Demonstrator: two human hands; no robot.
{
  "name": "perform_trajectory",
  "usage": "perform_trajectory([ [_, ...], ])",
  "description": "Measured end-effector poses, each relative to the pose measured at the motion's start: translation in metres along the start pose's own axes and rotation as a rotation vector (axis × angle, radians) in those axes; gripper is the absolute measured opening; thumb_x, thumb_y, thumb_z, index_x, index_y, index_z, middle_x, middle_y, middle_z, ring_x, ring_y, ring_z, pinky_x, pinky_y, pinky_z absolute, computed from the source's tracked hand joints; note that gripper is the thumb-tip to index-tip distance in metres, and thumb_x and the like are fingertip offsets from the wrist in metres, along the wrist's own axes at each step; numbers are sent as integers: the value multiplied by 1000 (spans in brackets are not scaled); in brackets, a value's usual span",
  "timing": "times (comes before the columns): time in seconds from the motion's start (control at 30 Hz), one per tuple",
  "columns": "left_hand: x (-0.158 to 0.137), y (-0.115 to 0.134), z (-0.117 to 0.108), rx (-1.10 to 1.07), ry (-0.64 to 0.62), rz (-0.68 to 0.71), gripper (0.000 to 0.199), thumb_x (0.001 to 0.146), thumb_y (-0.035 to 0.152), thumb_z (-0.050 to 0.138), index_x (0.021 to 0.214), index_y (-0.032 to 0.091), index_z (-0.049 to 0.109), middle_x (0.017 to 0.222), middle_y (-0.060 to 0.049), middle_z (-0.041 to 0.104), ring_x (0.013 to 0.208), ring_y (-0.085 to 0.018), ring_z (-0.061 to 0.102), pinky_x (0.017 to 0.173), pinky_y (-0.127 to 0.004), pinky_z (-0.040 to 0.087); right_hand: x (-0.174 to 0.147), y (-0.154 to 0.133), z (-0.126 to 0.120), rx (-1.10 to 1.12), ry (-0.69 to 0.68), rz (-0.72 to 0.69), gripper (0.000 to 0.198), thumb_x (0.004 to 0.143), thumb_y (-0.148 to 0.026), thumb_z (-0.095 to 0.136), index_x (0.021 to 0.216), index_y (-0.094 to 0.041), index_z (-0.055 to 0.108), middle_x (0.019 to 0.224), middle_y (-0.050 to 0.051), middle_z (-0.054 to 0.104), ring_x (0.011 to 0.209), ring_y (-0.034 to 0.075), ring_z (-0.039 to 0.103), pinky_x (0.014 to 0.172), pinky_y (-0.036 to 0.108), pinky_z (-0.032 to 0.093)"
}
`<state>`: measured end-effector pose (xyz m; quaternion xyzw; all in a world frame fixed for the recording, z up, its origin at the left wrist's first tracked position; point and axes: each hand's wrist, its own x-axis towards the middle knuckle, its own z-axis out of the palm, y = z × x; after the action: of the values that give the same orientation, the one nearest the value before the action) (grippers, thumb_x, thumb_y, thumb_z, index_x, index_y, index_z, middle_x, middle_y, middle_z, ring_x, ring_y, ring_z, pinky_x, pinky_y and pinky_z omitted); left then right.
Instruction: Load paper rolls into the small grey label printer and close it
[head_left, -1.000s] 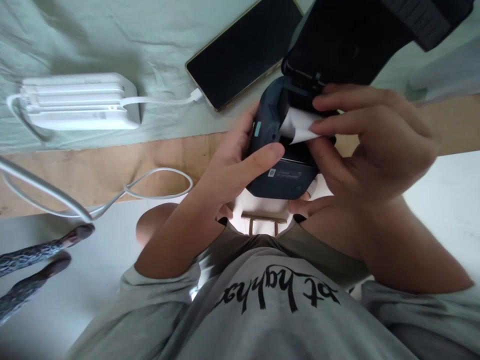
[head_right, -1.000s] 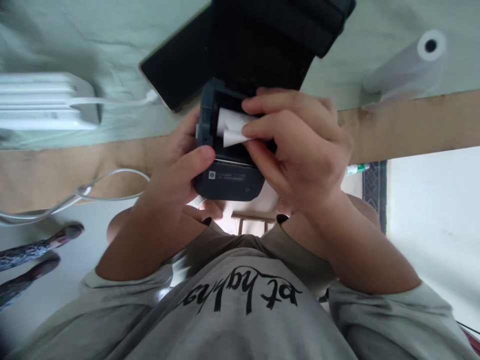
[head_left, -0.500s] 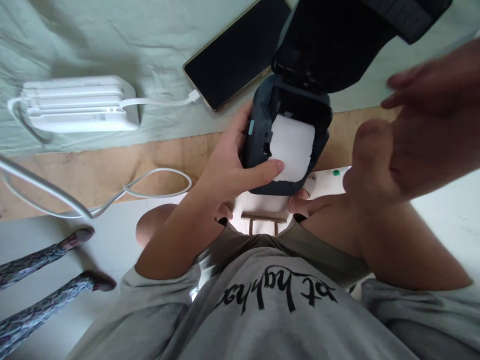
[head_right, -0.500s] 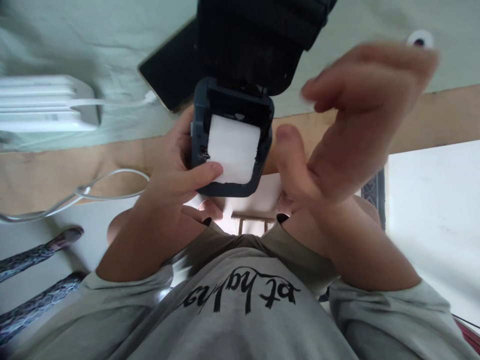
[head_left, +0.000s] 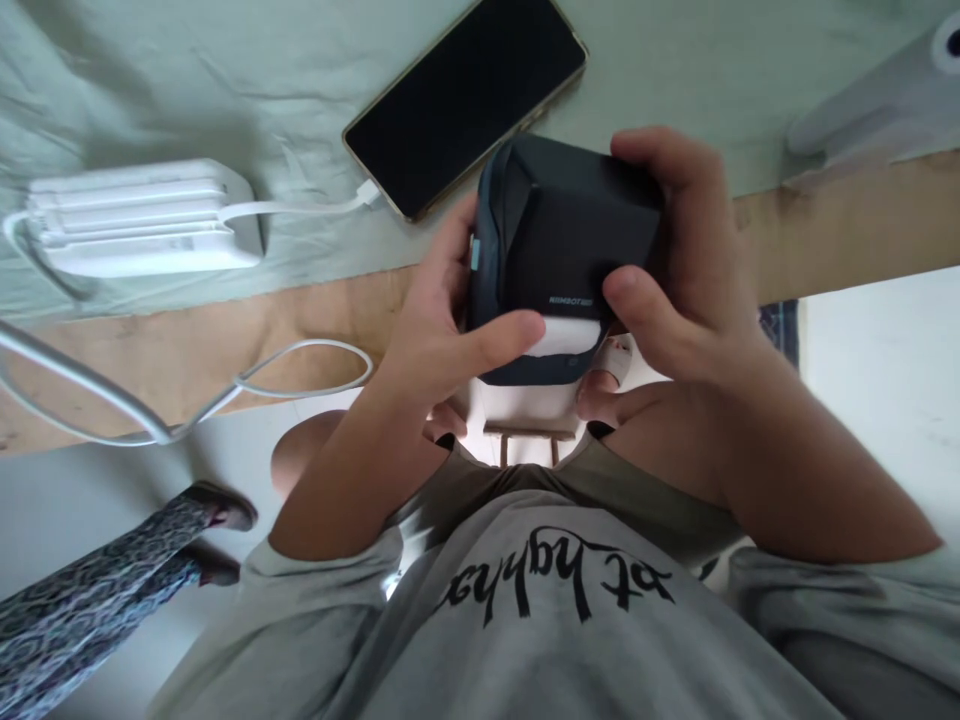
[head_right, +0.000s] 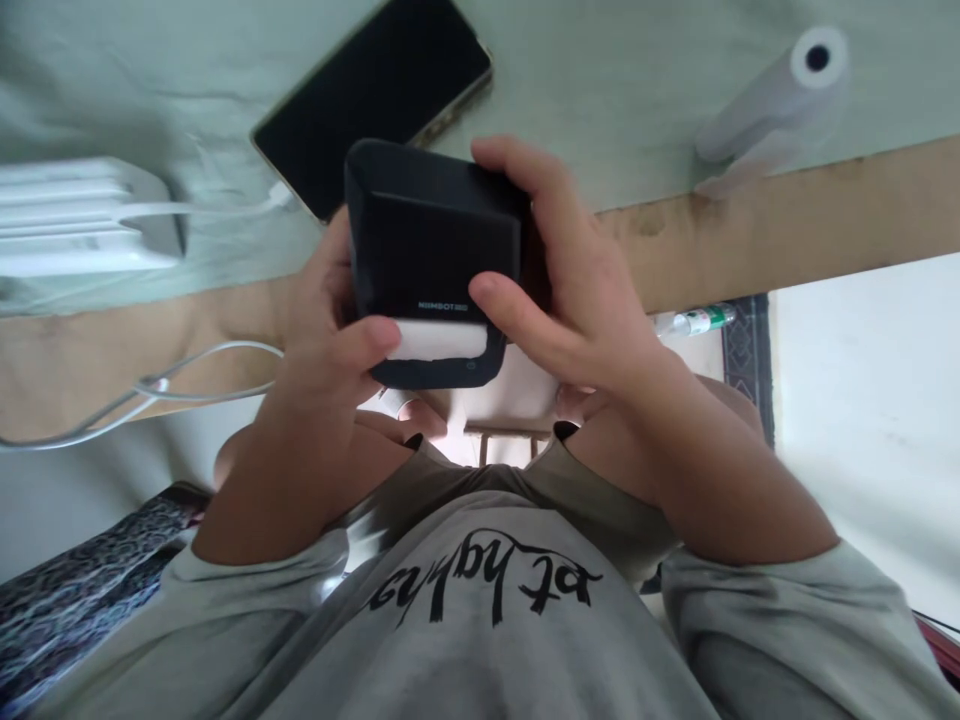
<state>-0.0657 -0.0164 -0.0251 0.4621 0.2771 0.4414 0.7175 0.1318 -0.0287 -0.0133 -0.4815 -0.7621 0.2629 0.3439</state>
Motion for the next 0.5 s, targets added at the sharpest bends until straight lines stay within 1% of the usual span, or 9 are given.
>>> perform_trajectory([
  [0.03, 1, -3, -2, -1, -17, 8, 55, 71, 34, 71, 120, 21, 49, 105, -3, 58, 91, -15, 61, 82, -28, 56, 1, 1, 1, 31, -12, -1, 62, 84, -50, 41, 135, -18, 28, 130, 3, 35, 114, 5, 44, 99, 19, 43],
  [0.1, 3, -8, -5, -2, -8, 41, 54, 72, 41, 70, 119, 23, 51, 110, -4, 58, 99, -17, 59, 81, -25, 55, 2, 3, 2, 55, -13, 11, 62, 83, -50, 45, 134, -19, 28, 130, 2, 35, 109, 3, 46, 93, 15, 44],
  [0.13, 3, -9, -6, -3, -3, 52, 51, 73, 41, 69, 118, 23, 52, 110, -3, 59, 101, -17, 58, 80, -23, 55, 3, 3, 1, 45, -18, 17, 63, 82, -51, 46, 133, -19, 28, 130, 1, 35, 108, 2, 46, 89, 14, 45],
  [0.23, 3, -9, -5, -21, 13, 47, 37, 81, 32, 60, 116, 22, 52, 104, -3, 60, 90, -12, 60, 71, -20, 54, 4, 3, 1, -23, -31, 16, 63, 82, -53, 46, 131, -18, 29, 130, 2, 35, 106, 2, 47, 85, 13, 45],
  [0.3, 3, -5, -1, -32, 7, 28, 36, 83, 32, 57, 116, 19, 50, 103, -5, 61, 86, -13, 60, 66, -21, 53, 5, 3, 1, -38, -21, -7, 63, 83, -53, 44, 131, -16, 29, 129, 3, 35, 109, 3, 45, 91, 15, 44],
  [0.33, 3, -3, 1, -41, 12, 14, 36, 85, 34, 55, 117, 18, 50, 106, -6, 61, 89, -14, 61, 67, -23, 53, 5, 2, 1, -35, -19, -20, 62, 84, -52, 43, 131, -14, 29, 130, 4, 35, 112, 3, 44, 95, 16, 43],
  [0.4, 3, 1, 6, -83, 39, -9, 35, 88, 36, 50, 116, 16, 51, 111, -7, 60, 98, -18, 60, 76, -27, 53, 5, 1, 1, -19, -25, -29, 60, 87, -49, 39, 132, -12, 28, 129, 5, 36, 115, 3, 43, 102, 17, 41],
  [0.5, 5, 5, 10, -191, 109, -28, 29, 91, 35, 45, 108, 15, 57, 108, -3, 62, 106, -17, 56, 95, -29, 47, 2, -2, -1, 23, -2, 24, 58, 89, -51, 29, 134, -13, 29, 130, 5, 36, 115, 4, 44, 98, 18, 41],
])
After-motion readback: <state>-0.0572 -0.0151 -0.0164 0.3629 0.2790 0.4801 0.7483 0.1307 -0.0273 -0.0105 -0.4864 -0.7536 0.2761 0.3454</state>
